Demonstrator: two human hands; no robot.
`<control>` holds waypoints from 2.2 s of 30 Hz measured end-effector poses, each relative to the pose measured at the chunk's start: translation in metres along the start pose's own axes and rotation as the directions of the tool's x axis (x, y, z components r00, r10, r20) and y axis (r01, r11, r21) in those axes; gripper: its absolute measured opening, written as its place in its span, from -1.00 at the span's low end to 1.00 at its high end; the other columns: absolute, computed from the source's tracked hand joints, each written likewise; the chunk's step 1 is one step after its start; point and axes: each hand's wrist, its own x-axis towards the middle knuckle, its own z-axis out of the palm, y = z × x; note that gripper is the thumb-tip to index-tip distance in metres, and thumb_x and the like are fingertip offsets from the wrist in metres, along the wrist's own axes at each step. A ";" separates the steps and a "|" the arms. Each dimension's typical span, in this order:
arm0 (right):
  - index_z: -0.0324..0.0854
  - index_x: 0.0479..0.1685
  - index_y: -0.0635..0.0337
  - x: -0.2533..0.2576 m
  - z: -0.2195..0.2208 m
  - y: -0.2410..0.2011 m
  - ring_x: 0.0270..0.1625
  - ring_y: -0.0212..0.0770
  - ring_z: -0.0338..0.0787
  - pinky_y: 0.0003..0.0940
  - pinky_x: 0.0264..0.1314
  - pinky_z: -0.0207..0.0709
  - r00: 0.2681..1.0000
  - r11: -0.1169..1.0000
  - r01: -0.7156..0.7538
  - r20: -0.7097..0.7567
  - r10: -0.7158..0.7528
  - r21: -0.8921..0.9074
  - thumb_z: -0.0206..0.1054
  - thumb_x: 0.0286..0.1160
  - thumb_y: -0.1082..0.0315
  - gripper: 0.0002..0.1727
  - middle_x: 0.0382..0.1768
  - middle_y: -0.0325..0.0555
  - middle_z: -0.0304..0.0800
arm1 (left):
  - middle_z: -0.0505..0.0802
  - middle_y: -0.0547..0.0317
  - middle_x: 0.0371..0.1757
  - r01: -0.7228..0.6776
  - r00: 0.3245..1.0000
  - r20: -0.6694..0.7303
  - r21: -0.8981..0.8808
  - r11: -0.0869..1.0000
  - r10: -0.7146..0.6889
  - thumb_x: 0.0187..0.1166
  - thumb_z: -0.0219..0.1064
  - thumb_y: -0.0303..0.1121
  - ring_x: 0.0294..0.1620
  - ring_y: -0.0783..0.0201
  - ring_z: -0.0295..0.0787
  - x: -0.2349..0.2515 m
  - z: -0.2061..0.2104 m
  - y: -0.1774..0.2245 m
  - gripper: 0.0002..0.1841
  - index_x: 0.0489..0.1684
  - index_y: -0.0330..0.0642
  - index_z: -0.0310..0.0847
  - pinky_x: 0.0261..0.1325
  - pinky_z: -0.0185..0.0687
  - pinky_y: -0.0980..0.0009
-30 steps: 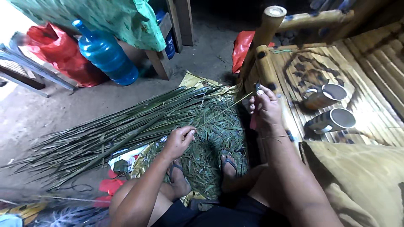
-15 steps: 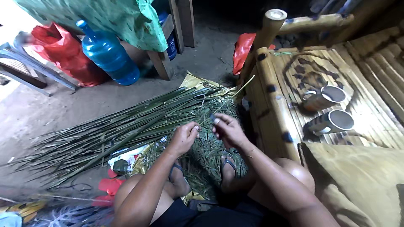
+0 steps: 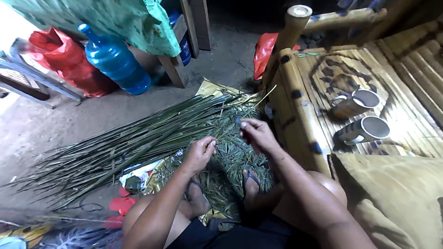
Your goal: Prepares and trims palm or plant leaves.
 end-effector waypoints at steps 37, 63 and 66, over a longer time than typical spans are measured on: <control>0.59 0.40 0.24 -0.016 0.031 0.007 -0.50 -0.32 0.70 -0.42 -0.44 0.65 0.997 0.985 -0.011 0.073 -0.001 0.171 0.15 0.77 0.29 -0.63 -0.40 -0.09 0.77 | 0.84 0.31 -0.36 -0.027 0.989 -0.151 -0.112 0.993 0.010 0.80 0.12 -0.34 -0.49 0.51 0.67 0.006 0.008 0.011 -0.77 0.11 -0.18 0.68 -0.37 0.64 0.53; 0.55 0.40 0.03 0.006 -0.052 -0.028 -0.61 -0.42 0.56 -0.52 -0.59 0.52 0.953 0.987 0.044 -0.303 0.006 0.157 0.06 0.87 0.16 -0.66 -0.41 -0.27 0.68 | 0.84 0.28 -0.31 -0.084 0.991 -0.097 0.041 0.996 0.088 0.77 0.12 -0.34 -0.35 0.54 0.73 -0.008 -0.002 -0.009 -0.73 0.06 -0.23 0.76 -0.16 0.70 0.56; 0.53 0.39 0.13 0.013 -0.065 -0.031 -0.61 -0.42 0.60 -0.53 -0.60 0.56 0.924 0.964 0.109 -0.383 -0.008 0.244 0.05 0.87 0.26 -0.68 -0.45 -0.27 0.68 | 0.84 0.27 -0.29 -0.087 0.992 -0.089 0.050 0.995 0.091 0.77 0.11 -0.33 -0.34 0.54 0.74 -0.008 -0.003 -0.011 -0.72 0.05 -0.23 0.76 -0.14 0.70 0.56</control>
